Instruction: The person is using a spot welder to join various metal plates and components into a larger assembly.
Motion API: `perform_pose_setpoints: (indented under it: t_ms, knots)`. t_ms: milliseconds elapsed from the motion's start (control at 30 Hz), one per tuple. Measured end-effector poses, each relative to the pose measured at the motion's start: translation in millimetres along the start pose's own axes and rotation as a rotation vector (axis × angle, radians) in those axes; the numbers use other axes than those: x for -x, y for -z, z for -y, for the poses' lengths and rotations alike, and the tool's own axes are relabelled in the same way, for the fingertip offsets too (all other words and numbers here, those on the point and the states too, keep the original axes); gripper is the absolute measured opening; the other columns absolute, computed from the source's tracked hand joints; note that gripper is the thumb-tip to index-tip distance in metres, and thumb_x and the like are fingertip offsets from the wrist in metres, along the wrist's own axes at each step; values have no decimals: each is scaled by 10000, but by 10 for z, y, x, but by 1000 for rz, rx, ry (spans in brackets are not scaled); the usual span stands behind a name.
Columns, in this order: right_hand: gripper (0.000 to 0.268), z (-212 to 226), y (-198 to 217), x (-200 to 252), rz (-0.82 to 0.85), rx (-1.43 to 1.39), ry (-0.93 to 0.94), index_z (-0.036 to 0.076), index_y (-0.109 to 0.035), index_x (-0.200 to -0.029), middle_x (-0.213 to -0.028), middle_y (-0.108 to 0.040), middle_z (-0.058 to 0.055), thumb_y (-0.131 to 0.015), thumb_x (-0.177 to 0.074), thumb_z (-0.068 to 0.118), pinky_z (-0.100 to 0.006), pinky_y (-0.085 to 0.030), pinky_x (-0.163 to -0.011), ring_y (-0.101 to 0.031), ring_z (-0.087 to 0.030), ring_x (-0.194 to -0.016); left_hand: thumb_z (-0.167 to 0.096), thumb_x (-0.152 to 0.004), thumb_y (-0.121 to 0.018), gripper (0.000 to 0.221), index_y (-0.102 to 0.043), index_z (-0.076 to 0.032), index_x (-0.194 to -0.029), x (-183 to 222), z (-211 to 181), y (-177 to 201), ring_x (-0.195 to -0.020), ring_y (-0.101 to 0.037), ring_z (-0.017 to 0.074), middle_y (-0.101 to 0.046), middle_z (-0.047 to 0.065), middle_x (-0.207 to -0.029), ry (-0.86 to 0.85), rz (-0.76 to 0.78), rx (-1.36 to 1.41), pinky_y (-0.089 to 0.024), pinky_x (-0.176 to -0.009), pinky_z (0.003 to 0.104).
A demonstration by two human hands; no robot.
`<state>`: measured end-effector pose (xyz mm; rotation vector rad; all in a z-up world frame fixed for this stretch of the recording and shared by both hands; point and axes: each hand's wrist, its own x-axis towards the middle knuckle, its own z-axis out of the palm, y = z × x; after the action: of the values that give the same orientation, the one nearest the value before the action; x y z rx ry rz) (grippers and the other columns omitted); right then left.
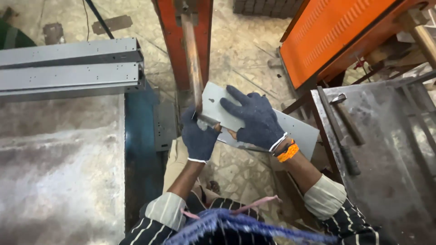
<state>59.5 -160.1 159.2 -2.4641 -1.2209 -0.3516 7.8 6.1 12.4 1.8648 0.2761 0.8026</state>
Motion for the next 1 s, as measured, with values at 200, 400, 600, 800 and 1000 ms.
perform_pose_setpoints:
  t_ms: [200,400,600,800,1000]
  knots:
    - [761,292,-90,138,-108,13,-130,152,-683,-1314,-1481,-552,-200,-876,-601,334,-470,-497,-807,-631,-376,-907,-199,-699,-933,881,-458,-39,-1424,-173,-161,189,-1237,-645,296,-600,160,-1318,-90,107,175,-522,-1065,387]
    - [776,451,-340,260,-134,12,-312,161,-695,-1314,-1495,-554,-189,-859,-565,278,-456,-519,-825,-646,-384,-913,-167,-637,-970,899,-478,-49,-1379,-233,-145,277,-1199,-652,326,-618,185,-1287,-145,156,106,-524,-1025,405]
    - [830,482,-388,298,-201,-22,-318,143,-663,-1366,-1505,-531,-209,-869,-576,290,-465,-531,-818,-657,-391,-894,-130,-601,-952,862,-520,-81,-1345,-266,-184,310,-1162,-695,319,-685,162,-1235,-47,205,16,-555,-966,395]
    - [914,482,-387,307,-123,4,-367,156,-627,-1416,-1534,-507,-228,-880,-553,321,-474,-533,-840,-657,-415,-927,-134,-590,-958,860,-512,-80,-1323,-278,-95,334,-1113,-696,330,-675,164,-1196,-114,227,16,-556,-933,398]
    - [1188,666,-394,208,-80,46,-484,56,-418,-1501,-1493,-433,-373,-930,-500,440,-501,-518,-864,-634,-465,-994,-101,-613,-916,847,-513,-100,-1358,-269,-27,386,-1095,-683,355,-668,156,-1207,-173,251,-52,-547,-916,419]
